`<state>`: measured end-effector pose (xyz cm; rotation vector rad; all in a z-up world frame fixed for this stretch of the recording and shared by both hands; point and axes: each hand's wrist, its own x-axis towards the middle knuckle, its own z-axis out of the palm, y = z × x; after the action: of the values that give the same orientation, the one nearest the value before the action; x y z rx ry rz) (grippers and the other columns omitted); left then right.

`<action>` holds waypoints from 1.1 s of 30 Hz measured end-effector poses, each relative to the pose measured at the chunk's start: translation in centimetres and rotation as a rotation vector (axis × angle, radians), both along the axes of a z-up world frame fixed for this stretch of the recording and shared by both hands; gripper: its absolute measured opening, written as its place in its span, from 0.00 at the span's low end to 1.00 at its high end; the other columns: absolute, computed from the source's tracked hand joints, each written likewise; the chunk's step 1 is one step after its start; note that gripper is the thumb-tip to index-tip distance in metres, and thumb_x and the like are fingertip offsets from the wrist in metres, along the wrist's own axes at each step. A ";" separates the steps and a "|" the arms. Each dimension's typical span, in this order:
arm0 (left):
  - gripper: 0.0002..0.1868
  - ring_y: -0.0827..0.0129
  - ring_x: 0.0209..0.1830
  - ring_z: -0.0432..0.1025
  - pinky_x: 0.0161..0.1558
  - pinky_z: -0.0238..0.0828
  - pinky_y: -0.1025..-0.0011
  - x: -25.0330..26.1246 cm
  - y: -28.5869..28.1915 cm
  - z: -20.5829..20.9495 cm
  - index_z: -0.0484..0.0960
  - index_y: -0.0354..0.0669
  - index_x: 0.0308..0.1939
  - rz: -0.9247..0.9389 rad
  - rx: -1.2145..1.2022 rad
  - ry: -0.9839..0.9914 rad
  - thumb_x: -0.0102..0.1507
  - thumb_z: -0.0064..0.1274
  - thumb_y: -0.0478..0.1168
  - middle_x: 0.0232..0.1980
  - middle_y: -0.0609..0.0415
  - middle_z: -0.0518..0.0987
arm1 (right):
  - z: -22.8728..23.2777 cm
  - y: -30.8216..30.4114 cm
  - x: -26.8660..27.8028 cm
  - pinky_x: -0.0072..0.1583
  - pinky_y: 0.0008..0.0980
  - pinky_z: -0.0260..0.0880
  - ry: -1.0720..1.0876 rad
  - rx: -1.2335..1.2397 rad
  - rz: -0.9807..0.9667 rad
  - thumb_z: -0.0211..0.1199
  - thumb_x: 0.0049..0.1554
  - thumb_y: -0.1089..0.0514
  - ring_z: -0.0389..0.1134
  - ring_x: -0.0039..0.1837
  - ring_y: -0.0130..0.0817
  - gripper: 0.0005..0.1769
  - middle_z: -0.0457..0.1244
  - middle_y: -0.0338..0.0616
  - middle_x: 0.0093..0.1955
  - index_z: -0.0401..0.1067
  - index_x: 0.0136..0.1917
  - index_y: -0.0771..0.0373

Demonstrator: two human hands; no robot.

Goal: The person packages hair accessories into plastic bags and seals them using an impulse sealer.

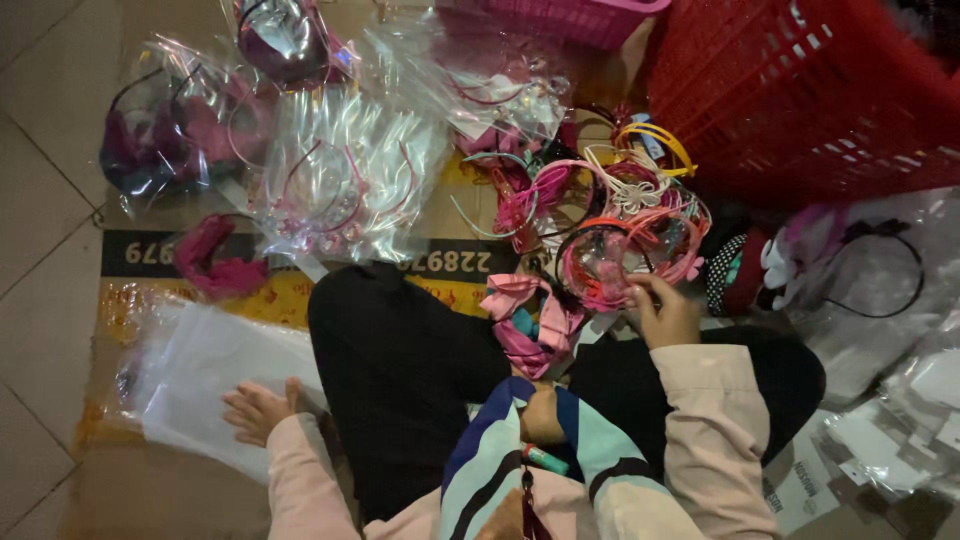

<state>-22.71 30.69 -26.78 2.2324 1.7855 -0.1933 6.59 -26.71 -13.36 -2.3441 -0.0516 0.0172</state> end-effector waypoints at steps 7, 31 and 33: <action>0.53 0.47 0.85 0.22 0.73 0.24 0.28 -0.5 0.9 -1.3 0.32 0.62 0.83 -0.082 0.008 -0.015 0.61 0.25 0.78 0.86 0.54 0.26 | 2.2 0.7 -0.1 0.49 0.27 0.72 0.073 0.018 0.076 0.59 0.64 0.58 0.76 0.47 0.28 0.10 0.73 0.37 0.44 0.78 0.56 0.53; 0.52 0.50 0.85 0.20 0.75 0.17 0.34 1.3 -0.9 2.8 0.26 0.70 0.82 -0.044 -0.107 0.023 0.59 0.26 0.77 0.86 0.57 0.24 | 1.9 0.9 0.1 0.48 0.34 0.70 0.089 -0.099 0.076 0.58 0.62 0.53 0.75 0.44 0.33 0.11 0.74 0.36 0.44 0.79 0.56 0.50; 0.46 0.50 0.86 0.21 0.76 0.18 0.35 0.8 -0.5 1.7 0.22 0.75 0.80 -0.029 -0.122 0.028 0.66 0.32 0.67 0.87 0.57 0.24 | 1.5 0.8 0.1 0.49 0.35 0.69 0.078 -0.101 0.077 0.59 0.62 0.53 0.75 0.44 0.34 0.11 0.73 0.38 0.43 0.79 0.55 0.50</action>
<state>-21.87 30.20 -25.13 2.1816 1.7073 -0.3309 6.68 -25.88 -11.83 -2.4388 -0.1051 0.1526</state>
